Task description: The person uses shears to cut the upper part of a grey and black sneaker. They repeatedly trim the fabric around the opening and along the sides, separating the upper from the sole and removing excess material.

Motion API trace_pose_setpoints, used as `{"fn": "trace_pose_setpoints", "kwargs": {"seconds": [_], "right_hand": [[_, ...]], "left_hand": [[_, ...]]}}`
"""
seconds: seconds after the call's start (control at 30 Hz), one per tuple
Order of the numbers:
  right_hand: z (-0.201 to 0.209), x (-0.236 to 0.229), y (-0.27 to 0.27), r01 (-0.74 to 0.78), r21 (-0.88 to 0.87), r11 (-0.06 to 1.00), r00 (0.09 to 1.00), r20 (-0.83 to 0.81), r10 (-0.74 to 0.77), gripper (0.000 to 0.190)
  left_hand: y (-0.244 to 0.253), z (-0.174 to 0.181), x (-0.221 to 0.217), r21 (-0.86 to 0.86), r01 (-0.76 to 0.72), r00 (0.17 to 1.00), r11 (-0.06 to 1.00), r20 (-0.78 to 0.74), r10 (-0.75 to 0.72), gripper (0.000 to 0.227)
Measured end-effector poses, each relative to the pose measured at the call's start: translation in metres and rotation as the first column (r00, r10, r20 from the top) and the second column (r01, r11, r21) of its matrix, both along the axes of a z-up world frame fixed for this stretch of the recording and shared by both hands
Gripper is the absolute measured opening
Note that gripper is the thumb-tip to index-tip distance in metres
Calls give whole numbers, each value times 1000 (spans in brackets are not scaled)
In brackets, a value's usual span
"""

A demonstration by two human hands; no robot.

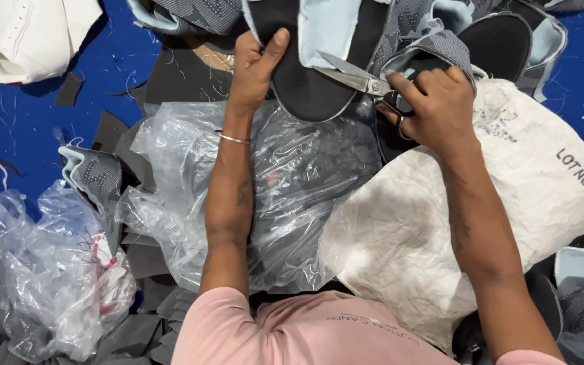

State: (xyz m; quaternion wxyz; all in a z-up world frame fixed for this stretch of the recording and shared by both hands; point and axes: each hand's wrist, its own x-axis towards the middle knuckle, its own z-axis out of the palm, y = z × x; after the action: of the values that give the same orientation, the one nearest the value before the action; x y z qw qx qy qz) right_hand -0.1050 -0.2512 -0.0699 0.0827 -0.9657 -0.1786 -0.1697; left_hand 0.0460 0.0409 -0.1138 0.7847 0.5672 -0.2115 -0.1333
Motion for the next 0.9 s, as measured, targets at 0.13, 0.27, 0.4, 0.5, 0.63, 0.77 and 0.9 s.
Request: {"fn": "trace_pose_setpoints", "kwargs": {"seconds": [0.13, 0.27, 0.4, 0.5, 0.63, 0.77, 0.9], "right_hand": [[-13, -1, 0, 24, 17, 1000, 996, -88, -22, 53], [-9, 6, -3, 18, 185, 982, 985, -174, 14, 59], [10, 8, 0, 40, 395, 918, 940, -327, 100, 63], [15, 9, 3, 77, 462, 884, 921, -373, 114, 61], [-12, -1, -2, 96, 336, 937, 931, -362, 35, 34], [-9, 1, 0, 73, 216, 974, 981, -194, -30, 31], [-11, -2, 5, 105, 615, 782, 992, -121, -38, 26]], "left_hand": [[-4, -15, -4, 6, 47, 998, 999, 35, -47, 30], [-10, -19, -1, 12, 13, 994, 1000, -112, -11, 27], [-12, -27, -4, -113, 26, 967, 993, -249, -54, 30], [-15, -31, -4, -162, 48, 951, 986, -293, -95, 31], [-22, -29, -8, -151, 26, 952, 988, -297, -70, 32], [-23, -28, -10, -147, -10, 954, 989, -299, -34, 31], [-23, -30, -7, -38, 5, 972, 999, -235, -14, 31]]}}
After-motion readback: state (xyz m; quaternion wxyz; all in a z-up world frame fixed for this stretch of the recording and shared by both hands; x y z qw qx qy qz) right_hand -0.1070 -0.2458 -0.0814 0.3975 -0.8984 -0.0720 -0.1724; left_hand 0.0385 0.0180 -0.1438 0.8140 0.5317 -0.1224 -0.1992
